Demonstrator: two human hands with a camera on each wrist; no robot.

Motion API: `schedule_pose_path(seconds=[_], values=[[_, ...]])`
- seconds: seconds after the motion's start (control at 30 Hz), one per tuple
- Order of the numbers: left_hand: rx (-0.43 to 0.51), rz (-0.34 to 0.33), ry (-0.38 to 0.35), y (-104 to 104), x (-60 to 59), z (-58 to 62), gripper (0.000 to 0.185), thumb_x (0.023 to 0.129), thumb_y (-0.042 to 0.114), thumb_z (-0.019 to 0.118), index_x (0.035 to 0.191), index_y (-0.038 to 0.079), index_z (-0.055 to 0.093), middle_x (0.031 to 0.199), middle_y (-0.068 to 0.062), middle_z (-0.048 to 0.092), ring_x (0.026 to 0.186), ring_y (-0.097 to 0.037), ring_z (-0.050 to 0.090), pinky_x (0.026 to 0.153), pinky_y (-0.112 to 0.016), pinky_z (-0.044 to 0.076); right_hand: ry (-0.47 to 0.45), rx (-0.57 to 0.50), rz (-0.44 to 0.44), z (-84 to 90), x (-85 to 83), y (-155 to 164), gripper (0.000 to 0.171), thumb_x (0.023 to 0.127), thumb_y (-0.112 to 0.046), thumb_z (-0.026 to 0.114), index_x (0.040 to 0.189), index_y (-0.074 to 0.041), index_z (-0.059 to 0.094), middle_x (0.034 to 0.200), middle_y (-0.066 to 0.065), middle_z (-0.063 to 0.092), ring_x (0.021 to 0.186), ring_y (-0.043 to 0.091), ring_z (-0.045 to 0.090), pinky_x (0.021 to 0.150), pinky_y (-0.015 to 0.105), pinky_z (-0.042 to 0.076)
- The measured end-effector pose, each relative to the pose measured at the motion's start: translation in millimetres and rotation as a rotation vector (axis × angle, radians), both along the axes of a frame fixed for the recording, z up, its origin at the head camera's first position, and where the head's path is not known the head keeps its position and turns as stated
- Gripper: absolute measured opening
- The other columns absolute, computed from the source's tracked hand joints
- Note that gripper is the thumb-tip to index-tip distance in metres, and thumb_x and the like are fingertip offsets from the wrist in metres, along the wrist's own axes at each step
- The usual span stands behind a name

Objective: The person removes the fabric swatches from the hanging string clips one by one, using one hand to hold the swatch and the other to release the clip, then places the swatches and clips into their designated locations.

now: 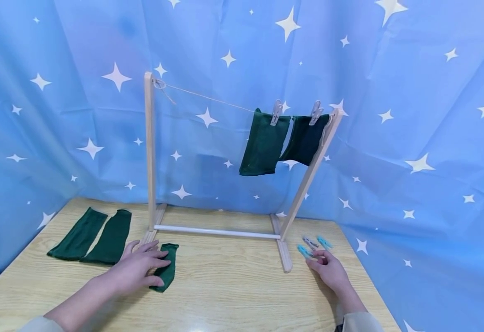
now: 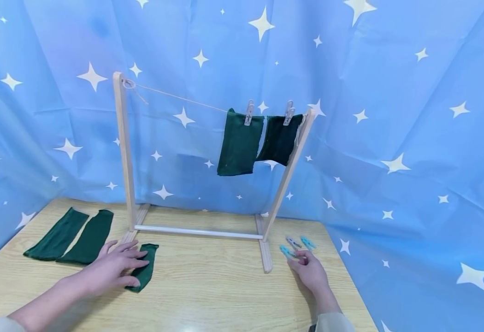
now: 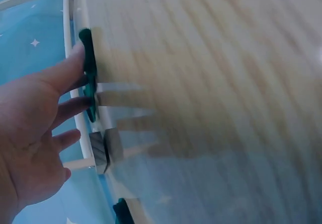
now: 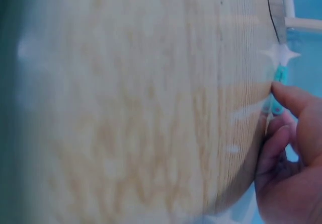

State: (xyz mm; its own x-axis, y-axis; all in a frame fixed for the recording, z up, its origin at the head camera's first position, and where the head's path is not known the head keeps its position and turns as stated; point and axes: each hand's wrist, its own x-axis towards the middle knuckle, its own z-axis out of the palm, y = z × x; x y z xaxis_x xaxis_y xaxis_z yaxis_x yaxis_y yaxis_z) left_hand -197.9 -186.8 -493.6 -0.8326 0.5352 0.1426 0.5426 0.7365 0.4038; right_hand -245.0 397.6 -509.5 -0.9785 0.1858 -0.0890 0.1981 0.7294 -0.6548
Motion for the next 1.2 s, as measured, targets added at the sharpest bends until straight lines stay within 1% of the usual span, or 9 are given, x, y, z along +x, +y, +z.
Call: schedule_pose_path(seconds=[0.07, 0.13, 0.27, 0.43, 0.6, 0.87, 0.97, 1.1, 1.2], values=[[0.016, -0.019, -0.062, -4, -0.9, -0.8, 0.061, 0.088, 0.046, 0.087, 0.140, 0.016, 0.077, 0.154, -0.014, 0.067, 0.154, -0.057, 0.042, 0.112, -0.087, 0.017, -0.002, 0.000, -0.001, -1.1, -0.4, 1, 0.045, 0.106, -0.034, 0.072, 0.140, -0.005, 0.064, 0.103, 0.005, 0.058, 0.093, 0.022, 0.055, 0.080, 0.035, 0.041], [0.045, -0.031, -0.109, -8, -2.3, 0.4, 0.066, 0.087, 0.047, 0.087, 0.143, 0.014, 0.075, 0.158, -0.016, 0.064, 0.156, -0.059, 0.037, 0.112, -0.089, 0.011, -0.003, 0.002, -0.004, -1.2, -0.6, 1, 0.045, 0.106, -0.035, 0.073, 0.140, -0.006, 0.064, 0.103, 0.004, 0.058, 0.093, 0.021, 0.055, 0.079, 0.034, 0.041], [0.066, -0.032, -0.152, -14, -8.2, 2.0, 0.070, 0.086, 0.046, 0.088, 0.146, 0.014, 0.072, 0.161, -0.017, 0.060, 0.159, -0.061, 0.029, 0.114, -0.090, 0.004, 0.000, 0.005, -0.003, 1.9, -0.4, 0, 0.049, 0.106, -0.037, 0.073, 0.141, -0.004, 0.063, 0.103, 0.005, 0.057, 0.092, 0.021, 0.054, 0.079, 0.034, 0.041], [0.055, -0.025, -0.165, -18, -15.8, 2.3, 0.070, 0.086, 0.043, 0.089, 0.147, 0.015, 0.072, 0.162, -0.017, 0.059, 0.160, -0.061, 0.027, 0.115, -0.089, 0.003, -0.006, 0.000, -0.003, 2.1, -0.1, 0, 0.049, 0.107, -0.038, 0.073, 0.142, -0.004, 0.063, 0.103, 0.004, 0.057, 0.091, 0.021, 0.052, 0.077, 0.034, 0.040], [0.060, -0.010, -0.200, -21, -22.3, 2.5, 0.070, 0.086, 0.041, 0.090, 0.149, 0.015, 0.070, 0.165, -0.016, 0.056, 0.161, -0.061, 0.023, 0.116, -0.088, 0.002, -0.012, 0.006, -0.008, 1.6, 0.4, -1, 0.049, 0.107, -0.037, 0.072, 0.142, -0.004, 0.063, 0.104, 0.005, 0.057, 0.092, 0.021, 0.053, 0.077, 0.033, 0.040], [0.059, -0.011, -0.208, -24, -27.4, 3.4, 0.072, 0.084, 0.041, 0.091, 0.148, 0.015, 0.071, 0.165, -0.016, 0.056, 0.161, -0.062, 0.022, 0.115, -0.089, 0.000, -0.006, 0.001, -0.009, 3.6, 1.4, -3, 0.049, 0.107, -0.036, 0.073, 0.142, -0.003, 0.062, 0.104, 0.006, 0.057, 0.093, 0.022, 0.053, 0.078, 0.035, 0.040], [0.063, -0.016, -0.213, -25, -27.9, 3.1, 0.070, 0.087, 0.044, 0.089, 0.148, 0.015, 0.071, 0.166, -0.017, 0.055, 0.160, -0.064, 0.021, 0.114, -0.090, -0.001, -0.003, 0.006, -0.010, 3.7, 1.3, -4, 0.049, 0.107, -0.035, 0.073, 0.142, -0.003, 0.063, 0.103, 0.006, 0.058, 0.092, 0.022, 0.054, 0.078, 0.035, 0.040], [0.077, -0.016, -0.204, -25, -27.2, 3.2, 0.058, 0.097, 0.043, 0.081, 0.147, 0.014, 0.072, 0.165, -0.019, 0.056, 0.159, -0.066, 0.021, 0.114, -0.090, -0.001, -0.002, 0.013, -0.010, 3.6, 1.6, -4, 0.048, 0.107, -0.033, 0.072, 0.142, -0.003, 0.063, 0.103, 0.007, 0.058, 0.092, 0.023, 0.054, 0.078, 0.035, 0.040], [0.067, -0.009, -0.180, -23, -26.7, 3.5, 0.056, 0.097, 0.040, 0.082, 0.145, 0.014, 0.073, 0.163, -0.019, 0.057, 0.158, -0.066, 0.023, 0.114, -0.089, 0.000, -0.001, 0.010, -0.011, 4.4, 2.9, -4, 0.048, 0.107, -0.033, 0.072, 0.141, -0.002, 0.063, 0.103, 0.007, 0.057, 0.092, 0.023, 0.054, 0.078, 0.035, 0.040]])
